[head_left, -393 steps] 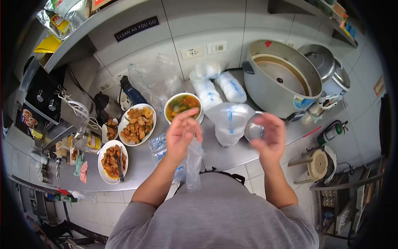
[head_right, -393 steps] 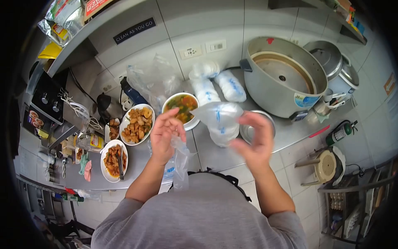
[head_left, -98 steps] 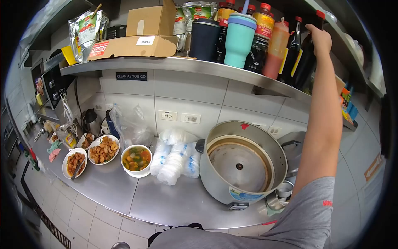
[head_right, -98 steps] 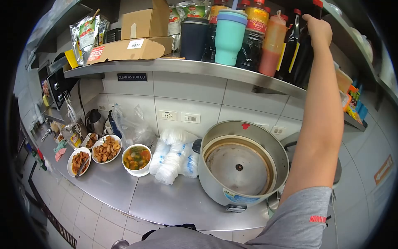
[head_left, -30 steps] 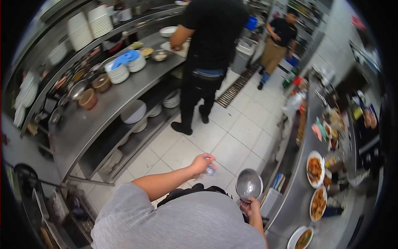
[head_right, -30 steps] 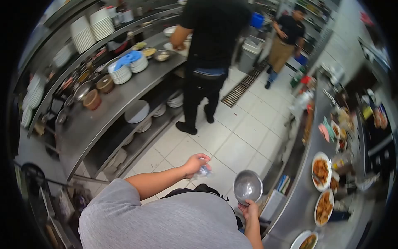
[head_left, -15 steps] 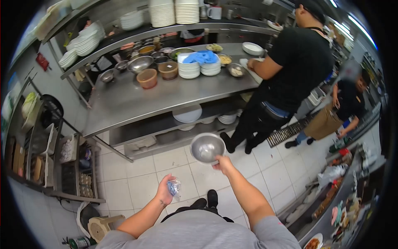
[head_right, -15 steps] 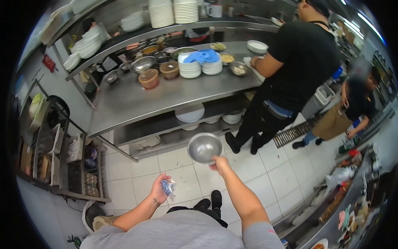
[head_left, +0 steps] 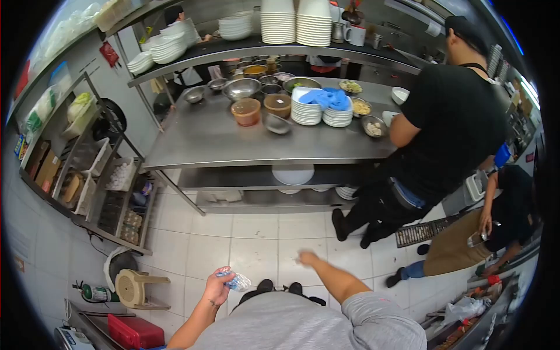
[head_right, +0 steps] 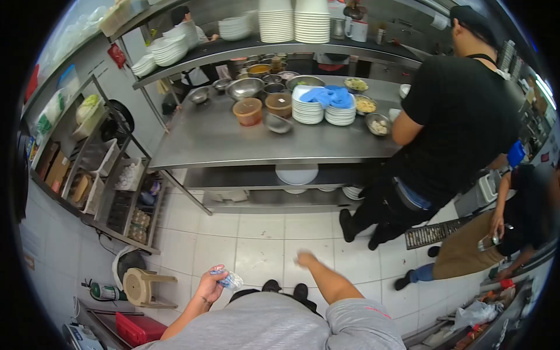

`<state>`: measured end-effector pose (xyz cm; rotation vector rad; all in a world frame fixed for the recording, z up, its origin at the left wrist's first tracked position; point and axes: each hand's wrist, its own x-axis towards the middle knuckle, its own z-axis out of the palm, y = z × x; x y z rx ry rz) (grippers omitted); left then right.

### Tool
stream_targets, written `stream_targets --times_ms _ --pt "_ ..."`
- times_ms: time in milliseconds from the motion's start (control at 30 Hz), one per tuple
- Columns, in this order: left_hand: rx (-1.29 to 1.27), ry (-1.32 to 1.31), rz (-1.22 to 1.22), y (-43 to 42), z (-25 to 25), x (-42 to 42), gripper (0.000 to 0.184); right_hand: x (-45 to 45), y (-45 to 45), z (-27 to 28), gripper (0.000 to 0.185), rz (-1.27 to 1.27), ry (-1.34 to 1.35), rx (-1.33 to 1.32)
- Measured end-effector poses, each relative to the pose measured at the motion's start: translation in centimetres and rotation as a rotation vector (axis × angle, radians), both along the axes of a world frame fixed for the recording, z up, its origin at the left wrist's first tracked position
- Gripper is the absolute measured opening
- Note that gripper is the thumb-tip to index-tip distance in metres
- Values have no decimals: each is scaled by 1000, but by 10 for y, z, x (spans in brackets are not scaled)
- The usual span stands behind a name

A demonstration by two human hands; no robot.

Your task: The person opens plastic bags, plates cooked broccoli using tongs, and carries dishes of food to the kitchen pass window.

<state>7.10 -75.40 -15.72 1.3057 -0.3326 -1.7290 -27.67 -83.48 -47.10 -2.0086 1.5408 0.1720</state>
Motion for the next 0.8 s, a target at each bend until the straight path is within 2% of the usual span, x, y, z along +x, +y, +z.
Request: stream_targets --times_ms 33,67,100,133,167,233,300,367,433,467,500,533,567,600,633,700,767,800 --pt "-29 28 -41 -6 -13 -8 22 -23 71 12 43 -11 89 357" --pt "-60 53 -79 -10 -20 -17 19 -88 173 -100 43 -9 30 410" --pt "-56 63 -90 -15 -15 -34 19 -139 257 -162 43 -9 -28 465" --pt "-24 47 -141 -28 -3 -58 17 -159 330 -63 41 -568 3 723" --pt "9 28 -192 -40 7 -80 17 -175 371 -5 39 -928 -26 794" --pt "-67 61 -375 -68 -5 -111 17 -193 420 50 34 -1283 -94 799" --pt "-116 15 -458 -97 -14 -148 18 -196 438 85 30 -1494 -170 759" --pt "-109 15 -486 -127 3 -188 19 -191 431 102 25 -1630 -257 697" --pt "-210 -60 -387 -186 -36 -207 10 -176 391 105 21 -1687 -375 626" --pt "-220 -64 -246 -230 -56 -210 13 -164 366 112 18 -1699 -428 591" --pt "-228 -72 -103 -280 -74 -204 18 -175 379 -6 9 -1979 -948 565" --pt "-222 -53 -2 -330 -93 -194 23 -153 319 35 14 -1938 -791 481" --pt "-201 41 152 -372 -104 -185 45 -153 291 27 18 -1512 -732 345" --pt "-139 -74 277 -391 -71 -191 68 -140 249 42 21 -1643 -815 234" --pt "-167 -91 251 -423 -78 -183 85 -132 214 55 22 -1661 -830 216" --pt "-249 -80 146 -461 -69 -178 89 -128 169 73 24 -1599 -749 230" --pt "-87 -59 88 -477 -64 -185 88 -124 134 86 25 -1535 -658 224" --pt "-120 -94 -21 -474 -77 -188 77 -123 119 94 26 -1490 -594 230"
